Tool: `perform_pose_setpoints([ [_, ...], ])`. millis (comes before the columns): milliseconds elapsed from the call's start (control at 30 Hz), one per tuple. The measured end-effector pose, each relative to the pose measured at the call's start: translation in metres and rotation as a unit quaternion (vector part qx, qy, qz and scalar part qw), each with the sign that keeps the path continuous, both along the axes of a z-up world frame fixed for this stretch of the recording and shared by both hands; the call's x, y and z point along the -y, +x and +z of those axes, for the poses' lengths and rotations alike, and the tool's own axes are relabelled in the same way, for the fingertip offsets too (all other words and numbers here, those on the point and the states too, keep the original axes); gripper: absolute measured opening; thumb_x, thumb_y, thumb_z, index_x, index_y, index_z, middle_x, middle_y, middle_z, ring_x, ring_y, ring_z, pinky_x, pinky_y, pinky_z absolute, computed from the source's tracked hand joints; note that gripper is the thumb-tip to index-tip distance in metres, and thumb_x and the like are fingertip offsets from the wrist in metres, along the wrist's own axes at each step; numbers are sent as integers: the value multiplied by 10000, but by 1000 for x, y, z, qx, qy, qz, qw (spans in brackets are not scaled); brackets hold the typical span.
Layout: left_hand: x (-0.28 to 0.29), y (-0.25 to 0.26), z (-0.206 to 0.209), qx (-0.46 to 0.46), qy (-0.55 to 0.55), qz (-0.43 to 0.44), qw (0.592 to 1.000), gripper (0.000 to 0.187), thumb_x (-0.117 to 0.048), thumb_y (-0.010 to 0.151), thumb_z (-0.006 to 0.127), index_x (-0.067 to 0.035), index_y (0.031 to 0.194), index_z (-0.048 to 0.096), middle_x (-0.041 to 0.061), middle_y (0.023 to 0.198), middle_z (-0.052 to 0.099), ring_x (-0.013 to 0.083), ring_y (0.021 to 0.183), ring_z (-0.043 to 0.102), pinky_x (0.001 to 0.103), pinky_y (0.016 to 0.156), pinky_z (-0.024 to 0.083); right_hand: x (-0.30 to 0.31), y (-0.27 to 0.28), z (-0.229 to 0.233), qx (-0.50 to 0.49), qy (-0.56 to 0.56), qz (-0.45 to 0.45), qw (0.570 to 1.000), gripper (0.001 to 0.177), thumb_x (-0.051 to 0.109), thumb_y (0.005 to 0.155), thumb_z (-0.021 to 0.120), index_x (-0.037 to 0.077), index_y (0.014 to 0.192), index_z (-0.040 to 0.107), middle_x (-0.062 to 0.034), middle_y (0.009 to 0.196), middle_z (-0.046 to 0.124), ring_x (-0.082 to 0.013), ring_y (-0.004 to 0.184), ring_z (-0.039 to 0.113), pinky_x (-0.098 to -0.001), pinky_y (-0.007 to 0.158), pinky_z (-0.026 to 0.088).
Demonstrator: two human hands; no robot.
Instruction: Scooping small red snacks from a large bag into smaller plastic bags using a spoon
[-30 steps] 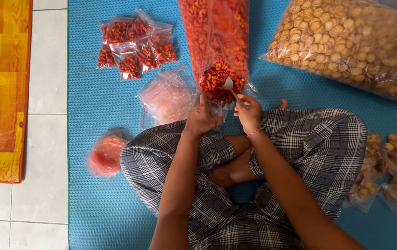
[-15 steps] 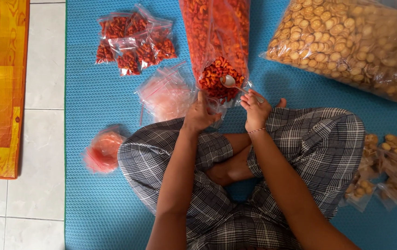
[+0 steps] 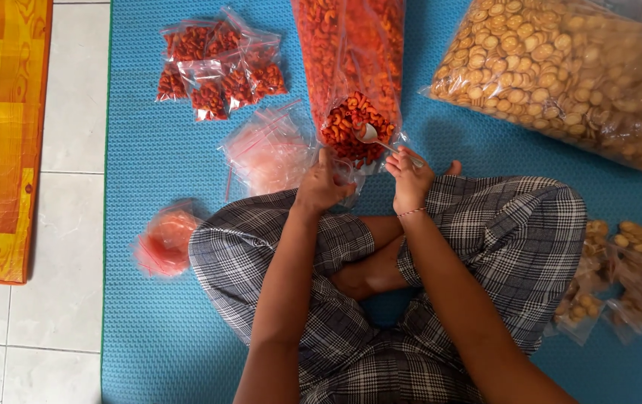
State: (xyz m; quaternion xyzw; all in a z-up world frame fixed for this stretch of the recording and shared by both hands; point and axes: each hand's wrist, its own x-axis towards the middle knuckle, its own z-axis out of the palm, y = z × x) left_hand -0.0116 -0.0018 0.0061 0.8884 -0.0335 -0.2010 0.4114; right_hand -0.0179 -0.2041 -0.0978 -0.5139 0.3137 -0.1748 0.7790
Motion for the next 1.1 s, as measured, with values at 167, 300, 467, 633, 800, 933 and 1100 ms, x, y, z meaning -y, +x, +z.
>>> perform_pose_setpoints([
  [167,2,1,8,-10,-3,1,1000,748,-427,701,821,-180,1260,390,192,1205,693,440,1165,647,551,1026,514,1,-2,17,-2,-23,-5,1000,197,114,982,657,-5,1123,726,-241,994,757,-277,824,791,-391,727,695],
  [300,2,2,1,2,-5,18,1000,762,-403,716,821,-166,1286,376,221,1124,706,457,1124,664,574,988,524,2,-6,45,0,-7,-12,1000,211,160,976,662,-8,1083,734,-197,922,754,-213,751,777,-325,681,696],
  [467,9,-1,8,6,-11,26,1000,775,-410,705,834,-176,1271,361,214,1144,701,446,1126,665,565,999,521,20,-6,41,30,-32,6,999,216,197,965,690,-4,1009,755,-213,835,738,-226,642,753,-350,592,688],
  [633,7,-1,7,4,-22,32,999,762,-403,702,836,-175,1258,367,180,1140,714,412,1129,674,542,1001,529,17,-15,55,47,-84,32,995,191,166,949,686,-10,962,757,-212,748,720,-227,548,716,-342,499,651],
  [800,10,-2,5,20,-23,35,999,719,-335,716,834,-161,1239,371,220,1096,696,454,1100,671,570,964,532,-2,-25,71,105,-190,99,971,131,83,981,644,3,964,747,-175,780,722,-151,573,670,-276,529,607],
  [933,17,1,8,32,-33,40,998,704,-333,707,823,-184,1236,384,209,1099,692,452,1097,672,570,953,538,-17,-33,105,139,-275,145,940,135,110,1016,662,22,1025,764,-176,801,728,-195,623,702,-295,567,613],
  [1100,16,1,17,58,-60,61,995,634,-317,719,801,-155,1201,423,225,1079,693,459,1082,676,553,907,547,-26,-44,138,248,-439,220,835,137,87,981,695,98,1067,801,-68,903,731,-190,649,675,-305,549,566],
])
